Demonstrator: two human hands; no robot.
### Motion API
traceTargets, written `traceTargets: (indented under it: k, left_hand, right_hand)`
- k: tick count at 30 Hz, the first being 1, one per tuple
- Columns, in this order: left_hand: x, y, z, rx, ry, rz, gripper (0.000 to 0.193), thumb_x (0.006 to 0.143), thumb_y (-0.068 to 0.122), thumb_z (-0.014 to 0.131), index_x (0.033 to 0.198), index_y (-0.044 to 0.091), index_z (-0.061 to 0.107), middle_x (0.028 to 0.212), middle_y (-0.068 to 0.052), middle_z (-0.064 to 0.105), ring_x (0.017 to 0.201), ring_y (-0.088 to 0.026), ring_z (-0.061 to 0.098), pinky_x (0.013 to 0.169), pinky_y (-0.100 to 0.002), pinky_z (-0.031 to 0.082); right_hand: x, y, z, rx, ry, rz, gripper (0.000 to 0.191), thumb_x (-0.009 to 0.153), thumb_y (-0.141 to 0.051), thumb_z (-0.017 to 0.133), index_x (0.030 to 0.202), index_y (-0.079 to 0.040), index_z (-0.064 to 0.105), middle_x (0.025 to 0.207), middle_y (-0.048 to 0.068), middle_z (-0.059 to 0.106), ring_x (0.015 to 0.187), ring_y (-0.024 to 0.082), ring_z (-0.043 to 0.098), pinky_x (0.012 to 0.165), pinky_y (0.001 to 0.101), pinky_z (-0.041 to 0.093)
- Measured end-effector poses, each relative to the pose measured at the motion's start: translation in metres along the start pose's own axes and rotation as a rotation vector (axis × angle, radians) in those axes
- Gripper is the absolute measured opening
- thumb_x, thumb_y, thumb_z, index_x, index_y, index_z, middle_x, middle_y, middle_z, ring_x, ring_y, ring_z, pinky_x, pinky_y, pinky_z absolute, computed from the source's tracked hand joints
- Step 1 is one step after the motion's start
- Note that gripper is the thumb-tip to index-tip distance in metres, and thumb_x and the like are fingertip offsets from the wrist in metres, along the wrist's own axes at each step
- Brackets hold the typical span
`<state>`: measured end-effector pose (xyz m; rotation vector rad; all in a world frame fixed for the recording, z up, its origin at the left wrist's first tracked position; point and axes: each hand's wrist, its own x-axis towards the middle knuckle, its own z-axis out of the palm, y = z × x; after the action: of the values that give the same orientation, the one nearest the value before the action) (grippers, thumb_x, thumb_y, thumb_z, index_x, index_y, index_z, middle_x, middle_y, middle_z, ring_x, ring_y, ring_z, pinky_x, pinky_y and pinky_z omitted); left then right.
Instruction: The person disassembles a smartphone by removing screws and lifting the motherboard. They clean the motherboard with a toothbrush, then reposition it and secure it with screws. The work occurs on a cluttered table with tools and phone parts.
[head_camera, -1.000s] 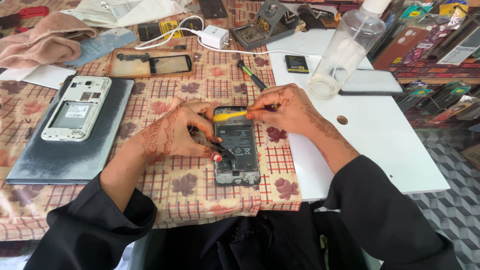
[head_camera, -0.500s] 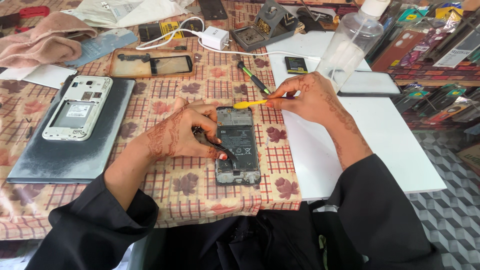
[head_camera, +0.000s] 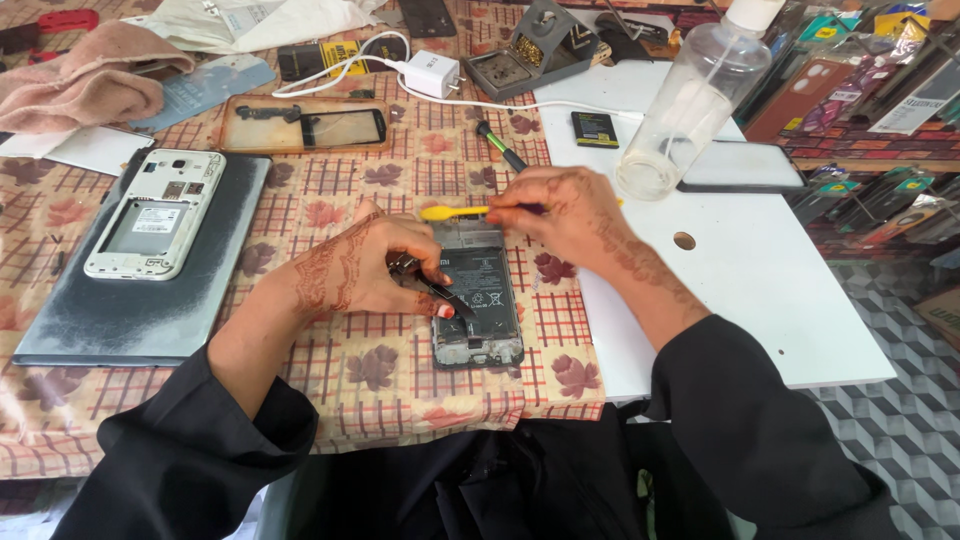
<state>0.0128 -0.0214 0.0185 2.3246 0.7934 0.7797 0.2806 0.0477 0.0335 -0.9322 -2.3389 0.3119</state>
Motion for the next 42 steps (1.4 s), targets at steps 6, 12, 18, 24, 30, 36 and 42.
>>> traceTargets:
  k: [6, 12, 18, 24, 30, 36, 42]
  left_hand:
    - [0.001, 0.002, 0.001, 0.028, -0.009, -0.041, 0.038, 0.071, 0.024, 0.093, 0.071, 0.001, 0.062, 0.078, -0.007, 0.068, 0.081, -0.018, 0.074, 0.069, -0.033, 0.054]
    - [0.001, 0.001, 0.002, -0.046, -0.021, -0.079, 0.039, 0.071, 0.020, 0.093, 0.071, 0.000, 0.059, 0.079, -0.008, 0.066, 0.086, -0.017, 0.079, 0.067, -0.032, 0.056]
    - [0.002, 0.000, 0.001, -0.080, -0.039, -0.058, 0.038, 0.073, 0.018, 0.092, 0.073, 0.000, 0.059, 0.080, -0.008, 0.065, 0.087, -0.017, 0.079, 0.068, -0.032, 0.057]
    - [0.002, 0.002, 0.002, -0.017, -0.021, -0.033, 0.038, 0.071, 0.018, 0.093, 0.073, 0.000, 0.060, 0.079, -0.007, 0.067, 0.083, -0.018, 0.076, 0.069, -0.032, 0.056]
    - [0.003, 0.000, 0.003, -0.040, -0.029, -0.041, 0.040, 0.073, 0.019, 0.092, 0.073, 0.000, 0.057, 0.078, -0.008, 0.063, 0.086, -0.017, 0.078, 0.067, -0.031, 0.056]
    - [0.001, -0.002, 0.002, -0.044, -0.027, -0.062, 0.038, 0.072, 0.018, 0.092, 0.073, 0.000, 0.059, 0.079, -0.007, 0.064, 0.086, -0.017, 0.078, 0.067, -0.031, 0.056]
    - [0.001, -0.003, 0.002, -0.033, -0.019, -0.024, 0.037, 0.074, 0.017, 0.091, 0.074, 0.000, 0.058, 0.080, -0.007, 0.065, 0.084, -0.016, 0.076, 0.069, -0.031, 0.057]
  right_hand:
    - [0.000, 0.015, -0.045, -0.168, -0.079, 0.122, 0.025, 0.076, -0.039, 0.088, 0.094, -0.021, 0.084, 0.087, -0.002, 0.077, 0.080, 0.014, 0.069, 0.074, 0.0321, 0.053]
    - [-0.008, 0.021, -0.063, -0.243, -0.069, 0.399, 0.020, 0.078, -0.036, 0.088, 0.095, -0.025, 0.085, 0.079, 0.003, 0.075, 0.070, 0.018, 0.065, 0.064, 0.0378, 0.049]
    - [-0.009, 0.014, -0.032, 0.034, 0.078, -0.011, 0.015, 0.085, -0.028, 0.086, 0.096, -0.019, 0.081, 0.089, -0.004, 0.078, 0.072, 0.010, 0.071, 0.063, 0.0262, 0.053]
    - [-0.007, -0.005, -0.001, -0.157, 0.126, -0.200, 0.018, 0.085, -0.025, 0.084, 0.101, -0.016, 0.083, 0.094, -0.002, 0.078, 0.075, 0.011, 0.071, 0.063, 0.0255, 0.056]
    - [-0.006, 0.000, -0.041, -0.127, -0.006, 0.122, 0.021, 0.076, -0.034, 0.089, 0.093, -0.022, 0.084, 0.082, -0.005, 0.078, 0.070, 0.010, 0.069, 0.062, 0.0285, 0.052]
    - [-0.012, 0.005, -0.059, -0.185, -0.072, 0.338, 0.019, 0.077, -0.034, 0.089, 0.092, -0.023, 0.085, 0.073, 0.001, 0.075, 0.060, 0.016, 0.057, 0.057, 0.0338, 0.044]
    - [-0.009, 0.006, -0.030, 0.018, -0.011, 0.092, 0.019, 0.082, -0.031, 0.085, 0.094, -0.017, 0.081, 0.083, -0.002, 0.077, 0.071, 0.010, 0.069, 0.063, 0.0283, 0.052]
